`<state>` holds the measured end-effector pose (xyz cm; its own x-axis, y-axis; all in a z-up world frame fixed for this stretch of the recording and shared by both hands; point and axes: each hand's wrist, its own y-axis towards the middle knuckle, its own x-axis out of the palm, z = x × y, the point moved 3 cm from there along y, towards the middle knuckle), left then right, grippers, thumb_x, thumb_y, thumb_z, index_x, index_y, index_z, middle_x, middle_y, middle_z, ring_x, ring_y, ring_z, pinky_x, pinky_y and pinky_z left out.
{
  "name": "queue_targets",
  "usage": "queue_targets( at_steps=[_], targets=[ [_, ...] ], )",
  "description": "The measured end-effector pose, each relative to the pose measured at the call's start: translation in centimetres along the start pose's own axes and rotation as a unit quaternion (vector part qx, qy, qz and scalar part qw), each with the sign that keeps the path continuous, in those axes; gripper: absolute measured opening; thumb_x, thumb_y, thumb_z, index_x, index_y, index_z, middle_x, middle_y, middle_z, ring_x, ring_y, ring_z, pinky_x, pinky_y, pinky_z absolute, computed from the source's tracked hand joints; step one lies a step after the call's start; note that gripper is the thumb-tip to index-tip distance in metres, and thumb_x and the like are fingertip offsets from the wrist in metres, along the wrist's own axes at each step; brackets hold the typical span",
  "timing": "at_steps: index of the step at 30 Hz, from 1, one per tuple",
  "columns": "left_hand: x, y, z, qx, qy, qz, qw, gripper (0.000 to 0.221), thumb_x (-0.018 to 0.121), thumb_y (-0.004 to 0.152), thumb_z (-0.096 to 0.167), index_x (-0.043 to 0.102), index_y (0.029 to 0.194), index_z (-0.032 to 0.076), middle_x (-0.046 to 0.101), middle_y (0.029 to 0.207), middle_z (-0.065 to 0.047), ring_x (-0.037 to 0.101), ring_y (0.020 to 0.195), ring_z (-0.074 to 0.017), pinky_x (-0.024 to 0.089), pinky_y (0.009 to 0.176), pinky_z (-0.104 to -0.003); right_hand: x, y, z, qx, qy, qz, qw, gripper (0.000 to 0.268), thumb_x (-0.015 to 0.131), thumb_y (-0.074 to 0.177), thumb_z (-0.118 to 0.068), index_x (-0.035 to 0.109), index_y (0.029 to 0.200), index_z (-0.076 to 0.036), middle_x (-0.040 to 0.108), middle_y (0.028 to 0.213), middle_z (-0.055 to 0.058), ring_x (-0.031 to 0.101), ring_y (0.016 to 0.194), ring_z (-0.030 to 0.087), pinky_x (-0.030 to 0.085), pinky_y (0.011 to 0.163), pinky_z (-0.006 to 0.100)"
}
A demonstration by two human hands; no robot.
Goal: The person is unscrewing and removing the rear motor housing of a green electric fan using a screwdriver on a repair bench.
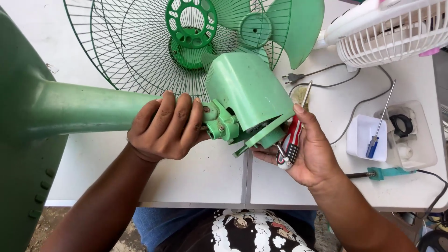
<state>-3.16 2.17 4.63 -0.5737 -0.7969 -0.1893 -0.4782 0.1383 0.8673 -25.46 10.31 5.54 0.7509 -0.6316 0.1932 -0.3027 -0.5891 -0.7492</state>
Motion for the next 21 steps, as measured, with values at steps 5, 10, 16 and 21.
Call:
queue_targets(
  at_steps=[5, 10, 16, 21],
  targets=[
    [-0.1, 0.0, 0.1, 0.004, -0.013, -0.008, 1.0, 0.051, 0.034, 0.109, 0.04, 0.071, 0.088, 0.013, 0.072, 0.078, -0.003, 0.072, 0.071, -0.0206, 0.046, 0.065, -0.028, -0.4, -0.8, 0.2, 0.004, 0.01, 0.028, 1.0, 0.062, 0.05, 0.082, -0.048, 0.057, 0.136, -0.019, 0.064, 0.122, 0.012, 0.062, 0.113, 0.042, 0.048, 0.099, 0.071],
    [-0.2, -0.3, 0.4, 0.004, -0.01, -0.012, 1.0, 0.051, 0.034, 0.109, 0.041, 0.071, 0.086, 0.015, 0.073, 0.079, -0.002, 0.073, 0.073, -0.02, 0.044, 0.068, -0.028, -1.6, -0.5, 1.7, -0.022, 0.053, 0.017, 0.998, 0.059, 0.053, 0.082, -0.045, 0.057, 0.134, -0.019, 0.065, 0.121, 0.008, 0.063, 0.116, 0.037, 0.05, 0.095, 0.07],
    [0.0, -0.4, 0.2, 0.008, -0.012, -0.005, 1.0, 0.053, 0.029, 0.109, 0.04, 0.071, 0.09, 0.013, 0.071, 0.077, -0.002, 0.072, 0.071, -0.0204, 0.045, 0.064, -0.028, -6.1, 0.5, 2.7, -0.126, 0.076, -0.019, 0.989, 0.042, 0.064, 0.084, -0.037, 0.067, 0.116, -0.01, 0.074, 0.114, 0.019, 0.072, 0.106, 0.042, 0.057, 0.089, 0.075],
    [0.3, -0.5, 0.5, 0.008, -0.005, -0.007, 1.0, 0.05, 0.037, 0.108, 0.045, 0.072, 0.09, 0.014, 0.074, 0.077, -0.001, 0.072, 0.071, -0.0195, 0.044, 0.067, -0.028, -11.6, 1.1, 1.2, -0.191, 0.015, -0.211, 0.958, 0.047, 0.076, 0.088, -0.034, 0.068, 0.121, 0.0, 0.064, 0.14, 0.032, 0.069, 0.115, 0.043, 0.064, 0.08, 0.052]
  ],
)
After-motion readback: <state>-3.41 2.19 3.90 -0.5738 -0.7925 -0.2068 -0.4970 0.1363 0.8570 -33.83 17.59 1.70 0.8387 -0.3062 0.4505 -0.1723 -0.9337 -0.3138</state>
